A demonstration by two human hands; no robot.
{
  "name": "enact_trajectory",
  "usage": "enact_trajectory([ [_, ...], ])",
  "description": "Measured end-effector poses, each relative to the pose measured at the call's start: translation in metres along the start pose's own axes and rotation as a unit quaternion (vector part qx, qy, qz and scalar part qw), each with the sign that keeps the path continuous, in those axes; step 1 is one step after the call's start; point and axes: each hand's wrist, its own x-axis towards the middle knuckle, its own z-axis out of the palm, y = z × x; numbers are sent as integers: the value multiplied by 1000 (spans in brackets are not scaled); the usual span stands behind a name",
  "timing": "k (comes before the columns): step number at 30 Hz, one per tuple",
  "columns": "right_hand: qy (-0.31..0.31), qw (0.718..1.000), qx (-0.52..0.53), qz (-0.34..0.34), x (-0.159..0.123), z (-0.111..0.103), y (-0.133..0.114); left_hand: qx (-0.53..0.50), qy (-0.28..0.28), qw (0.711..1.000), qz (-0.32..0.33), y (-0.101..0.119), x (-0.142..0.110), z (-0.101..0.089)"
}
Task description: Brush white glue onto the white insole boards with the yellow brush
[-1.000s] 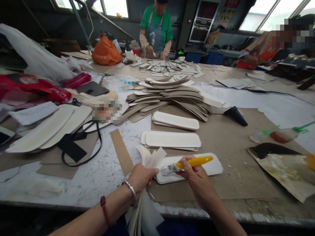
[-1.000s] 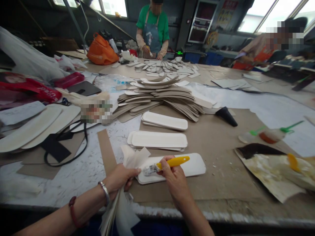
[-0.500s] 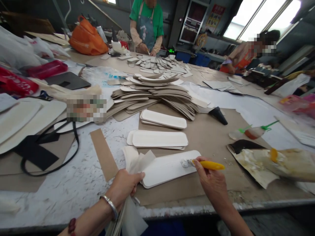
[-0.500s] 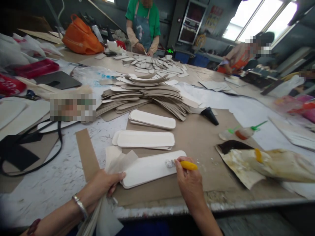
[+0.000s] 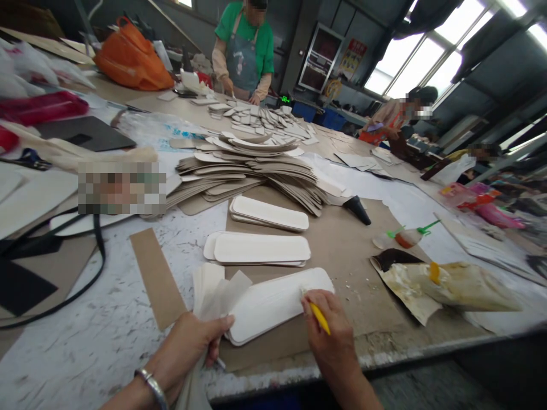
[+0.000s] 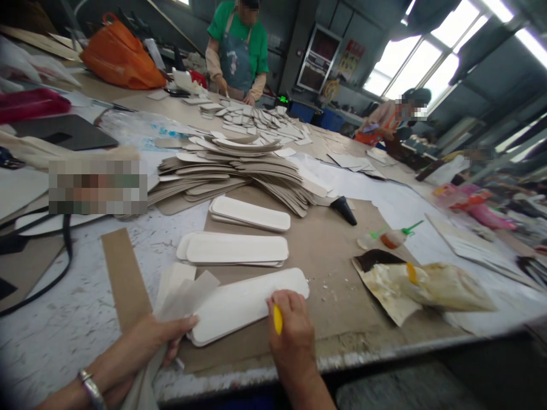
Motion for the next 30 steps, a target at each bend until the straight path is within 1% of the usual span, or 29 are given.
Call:
enact_trajectory([
  [2, -12, 999, 51, -8, -5, 7, -26, -18, -5, 1000, -8, 1, 0, -1],
  [5, -35, 989, 141, -26, -7, 9, -59, -53, -13, 998, -17, 1, 0, -2],
  [7, -42, 981, 189, -8, -3, 6, -69, -72, -28, 997, -27, 1, 0, -3],
  [8, -44, 977, 206, 17, -1, 5, -70, -81, -32, 996, -33, 1, 0, -3],
  [11, -60, 963, 240, 107, 6, 3, -63, -111, -35, 992, -39, 3, 0, -3],
  [13, -74, 956, 246, 139, 9, 4, -55, -124, -36, 991, -40, 4, 0, -3],
  [15, -72, 954, 237, 167, 10, 5, -49, -123, -36, 991, -46, 5, 0, -3],
  [17, -65, 954, 227, 186, 8, 5, -48, -114, -31, 992, -46, 6, 0, -3],
  [19, -72, 951, 236, 185, 7, 6, -52, -112, -30, 992, -43, 7, -1, -3],
  [21, -98, 948, 250, 170, 6, 9, -55, -115, -29, 992, -46, 8, -2, -3],
  [23, -104, 950, 241, 167, 6, 12, -50, -114, -28, 992, -52, 9, -3, -3],
  [26, -69, 972, 162, 154, 8, 10, -25, -102, -26, 993, -47, 8, -3, -3],
  [28, -37, 987, 90, 125, 11, 1, 1, -86, -20, 995, -41, 7, -2, -3],
  [30, -9, 995, 23, 93, 14, -12, 25, -65, -19, 997, -36, 6, -2, -3],
])
